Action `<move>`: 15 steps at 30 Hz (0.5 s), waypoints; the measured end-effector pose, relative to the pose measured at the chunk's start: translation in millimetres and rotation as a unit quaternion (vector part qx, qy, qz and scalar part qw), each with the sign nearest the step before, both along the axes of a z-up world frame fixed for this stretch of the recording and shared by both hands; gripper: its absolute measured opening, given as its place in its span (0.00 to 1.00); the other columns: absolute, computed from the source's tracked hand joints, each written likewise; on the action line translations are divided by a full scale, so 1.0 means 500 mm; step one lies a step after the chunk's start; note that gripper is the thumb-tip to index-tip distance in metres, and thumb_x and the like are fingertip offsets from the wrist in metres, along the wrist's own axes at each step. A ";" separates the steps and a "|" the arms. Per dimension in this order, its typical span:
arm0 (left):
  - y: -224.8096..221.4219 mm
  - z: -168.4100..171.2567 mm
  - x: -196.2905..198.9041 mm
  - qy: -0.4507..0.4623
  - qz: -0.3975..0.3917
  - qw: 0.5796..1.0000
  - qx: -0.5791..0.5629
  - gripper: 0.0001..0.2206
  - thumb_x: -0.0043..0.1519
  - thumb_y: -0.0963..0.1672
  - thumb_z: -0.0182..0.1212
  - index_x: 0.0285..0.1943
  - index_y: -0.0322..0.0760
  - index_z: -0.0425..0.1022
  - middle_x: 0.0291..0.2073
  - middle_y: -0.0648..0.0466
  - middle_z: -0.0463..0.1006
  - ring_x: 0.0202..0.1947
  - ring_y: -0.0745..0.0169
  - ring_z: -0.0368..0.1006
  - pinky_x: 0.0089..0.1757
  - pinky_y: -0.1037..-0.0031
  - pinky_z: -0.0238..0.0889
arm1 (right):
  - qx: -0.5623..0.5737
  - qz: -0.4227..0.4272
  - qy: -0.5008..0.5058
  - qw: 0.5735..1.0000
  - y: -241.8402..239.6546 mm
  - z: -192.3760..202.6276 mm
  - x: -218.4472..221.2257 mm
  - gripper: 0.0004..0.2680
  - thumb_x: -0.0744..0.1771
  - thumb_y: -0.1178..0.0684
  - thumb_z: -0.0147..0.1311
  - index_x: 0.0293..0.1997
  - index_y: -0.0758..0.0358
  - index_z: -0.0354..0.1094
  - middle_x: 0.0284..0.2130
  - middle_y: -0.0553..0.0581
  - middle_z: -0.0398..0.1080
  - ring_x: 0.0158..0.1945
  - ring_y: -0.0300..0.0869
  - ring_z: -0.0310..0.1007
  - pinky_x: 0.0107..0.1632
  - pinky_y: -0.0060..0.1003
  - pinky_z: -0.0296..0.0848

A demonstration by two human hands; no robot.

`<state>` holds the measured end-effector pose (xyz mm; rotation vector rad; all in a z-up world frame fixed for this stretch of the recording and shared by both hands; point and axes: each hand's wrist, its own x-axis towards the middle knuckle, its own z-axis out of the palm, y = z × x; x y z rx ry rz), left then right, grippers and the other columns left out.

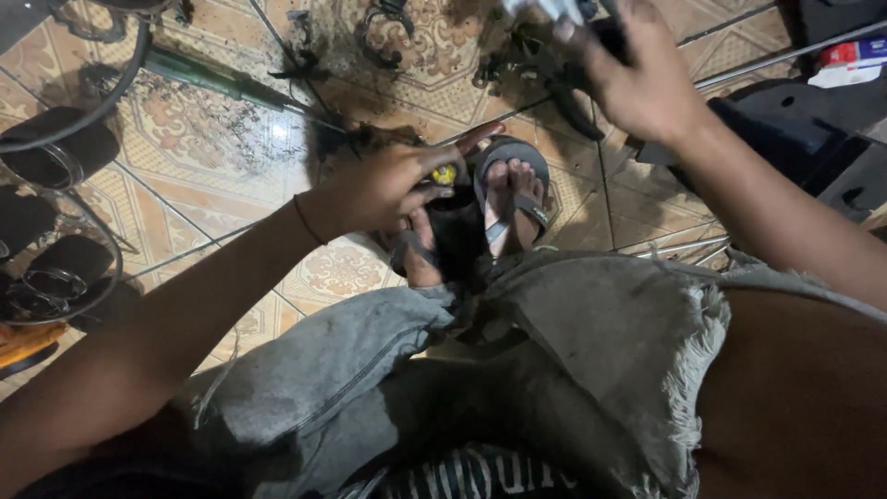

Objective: Disassembling a motor stator by prying out internal components using manual tools like pliers, a hammer, and a screwdriver on a workshop floor.

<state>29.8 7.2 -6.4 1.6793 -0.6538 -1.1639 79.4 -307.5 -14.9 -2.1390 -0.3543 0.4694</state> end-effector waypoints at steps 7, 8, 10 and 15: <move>0.015 -0.057 -0.023 -0.118 0.009 0.988 0.098 0.26 0.65 0.43 0.59 0.70 0.22 0.60 0.25 0.48 0.74 0.19 0.59 0.66 0.24 0.68 0.59 | 0.141 0.169 -0.040 0.975 0.019 0.037 -0.008 0.12 0.68 0.70 0.54 0.58 0.77 0.61 0.39 0.66 0.71 0.32 0.46 0.71 0.33 0.36 0.74; 0.017 -0.058 -0.025 -0.114 0.020 0.987 0.110 0.27 0.65 0.43 0.59 0.72 0.24 0.60 0.26 0.48 0.72 0.23 0.58 0.66 0.28 0.66 0.60 | 0.170 0.201 -0.042 0.964 0.029 0.045 -0.007 0.15 0.65 0.74 0.55 0.57 0.75 0.62 0.38 0.65 0.74 0.30 0.45 0.74 0.30 0.32 0.75; 0.009 -0.038 -0.022 -0.101 0.075 0.991 0.054 0.20 0.63 0.40 0.60 0.64 0.24 0.67 0.37 0.43 0.76 0.32 0.54 0.72 0.36 0.65 0.65 | 0.153 0.206 -0.036 0.966 0.046 0.065 -0.019 0.16 0.64 0.73 0.55 0.59 0.75 0.64 0.39 0.65 0.76 0.30 0.45 0.76 0.31 0.33 0.77; 0.023 -0.043 -0.039 -0.109 0.173 0.979 0.005 0.19 0.57 0.38 0.63 0.59 0.26 0.72 0.49 0.43 0.77 0.43 0.53 0.74 0.45 0.66 0.67 | 0.122 0.183 -0.098 0.971 0.037 0.027 -0.020 0.12 0.65 0.71 0.60 0.53 0.78 0.68 0.40 0.70 0.79 0.26 0.44 0.76 0.25 0.30 0.75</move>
